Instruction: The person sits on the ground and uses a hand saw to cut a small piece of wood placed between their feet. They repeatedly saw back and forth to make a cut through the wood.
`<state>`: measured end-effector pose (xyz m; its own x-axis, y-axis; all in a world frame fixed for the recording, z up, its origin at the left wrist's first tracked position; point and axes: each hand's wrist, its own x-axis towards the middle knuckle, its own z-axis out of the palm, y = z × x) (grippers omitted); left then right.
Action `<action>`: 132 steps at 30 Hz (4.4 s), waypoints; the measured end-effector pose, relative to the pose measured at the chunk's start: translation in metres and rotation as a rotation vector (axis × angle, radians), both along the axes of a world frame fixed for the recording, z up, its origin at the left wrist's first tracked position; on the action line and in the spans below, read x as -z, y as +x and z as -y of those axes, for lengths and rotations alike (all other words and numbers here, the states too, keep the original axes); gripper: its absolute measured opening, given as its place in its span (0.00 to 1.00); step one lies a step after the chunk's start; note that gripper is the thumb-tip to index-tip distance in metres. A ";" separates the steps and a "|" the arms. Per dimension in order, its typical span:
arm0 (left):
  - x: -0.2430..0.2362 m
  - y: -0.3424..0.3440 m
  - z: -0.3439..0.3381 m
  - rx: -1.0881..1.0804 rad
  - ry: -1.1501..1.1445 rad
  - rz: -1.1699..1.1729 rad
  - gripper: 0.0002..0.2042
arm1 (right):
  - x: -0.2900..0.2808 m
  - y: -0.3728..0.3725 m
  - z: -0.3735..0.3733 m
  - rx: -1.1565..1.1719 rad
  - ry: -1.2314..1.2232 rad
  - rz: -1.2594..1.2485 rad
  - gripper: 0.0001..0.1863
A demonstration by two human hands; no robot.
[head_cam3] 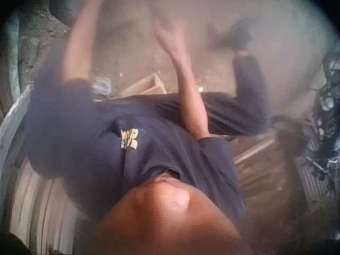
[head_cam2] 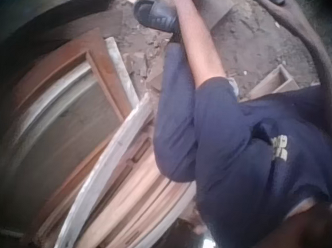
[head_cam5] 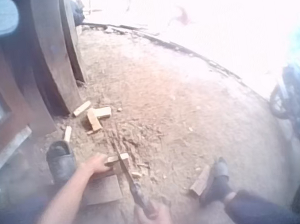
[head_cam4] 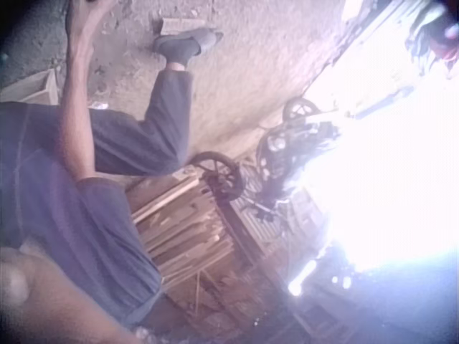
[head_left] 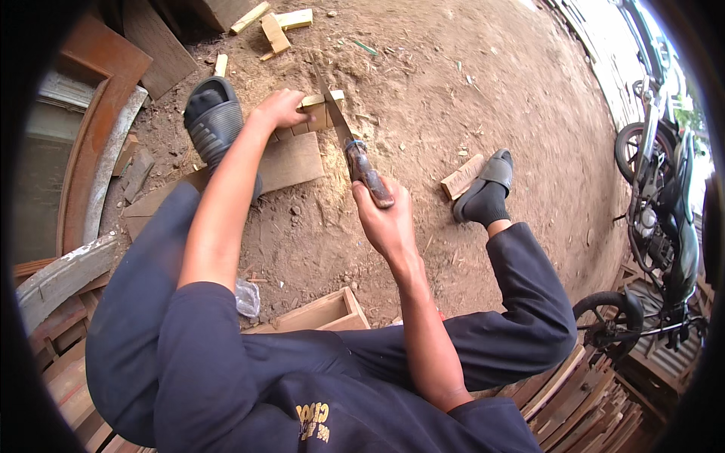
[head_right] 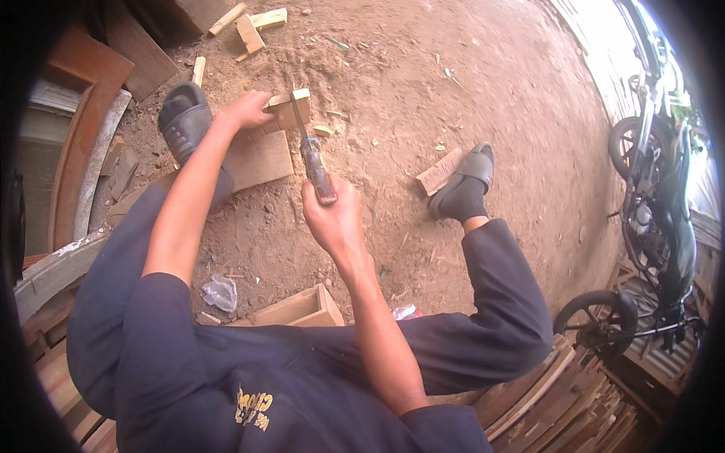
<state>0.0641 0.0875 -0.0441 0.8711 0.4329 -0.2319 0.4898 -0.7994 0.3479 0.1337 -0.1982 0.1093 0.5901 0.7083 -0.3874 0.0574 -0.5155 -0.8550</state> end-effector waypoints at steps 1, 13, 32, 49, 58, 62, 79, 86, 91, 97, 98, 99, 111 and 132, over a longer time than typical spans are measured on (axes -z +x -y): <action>-0.005 0.001 0.009 -0.070 0.044 -0.003 0.29 | 0.001 -0.001 -0.001 -0.003 0.005 -0.013 0.14; -0.014 0.008 0.031 -0.217 0.180 -0.184 0.30 | -0.006 -0.028 0.008 -0.033 -0.050 0.083 0.12; -0.007 0.012 0.015 -0.226 0.096 -0.201 0.32 | -0.032 -0.042 0.033 -0.005 0.033 0.140 0.14; -0.003 0.002 0.008 -0.253 0.056 -0.179 0.34 | -0.059 -0.059 0.081 -0.021 0.010 0.052 0.12; -0.002 -0.002 0.003 -0.217 0.016 -0.078 0.34 | -0.073 -0.045 0.072 -0.015 -0.012 0.103 0.11; 0.004 -0.007 -0.017 -0.227 -0.094 -0.105 0.35 | -0.066 -0.026 0.080 0.019 0.056 0.088 0.11; -0.003 0.013 -0.011 -0.320 -0.027 -0.196 0.33 | -0.020 -0.022 0.014 0.011 0.002 -0.022 0.16; -0.013 0.013 0.013 -0.264 0.108 -0.229 0.31 | -0.019 -0.038 0.041 0.060 -0.010 -0.006 0.16; -0.006 0.012 0.012 -0.286 0.092 -0.192 0.31 | -0.035 -0.034 0.020 0.061 -0.061 -0.019 0.14; 0.000 0.014 0.016 -0.230 0.095 -0.205 0.34 | -0.018 -0.049 0.046 0.066 -0.028 0.042 0.15; -0.006 0.011 0.028 -0.201 0.177 -0.133 0.32 | -0.018 -0.046 0.046 0.063 -0.027 0.036 0.15; -0.004 0.013 0.021 -0.217 0.162 -0.154 0.32 | -0.019 -0.043 0.045 0.059 -0.027 0.030 0.15; -0.013 0.019 0.009 -0.302 0.027 -0.218 0.34 | -0.019 -0.035 0.032 0.048 -0.017 0.063 0.13; -0.002 0.008 0.046 -0.308 0.162 -0.111 0.28 | 0.044 0.016 -0.056 0.012 0.170 -0.005 0.15</action>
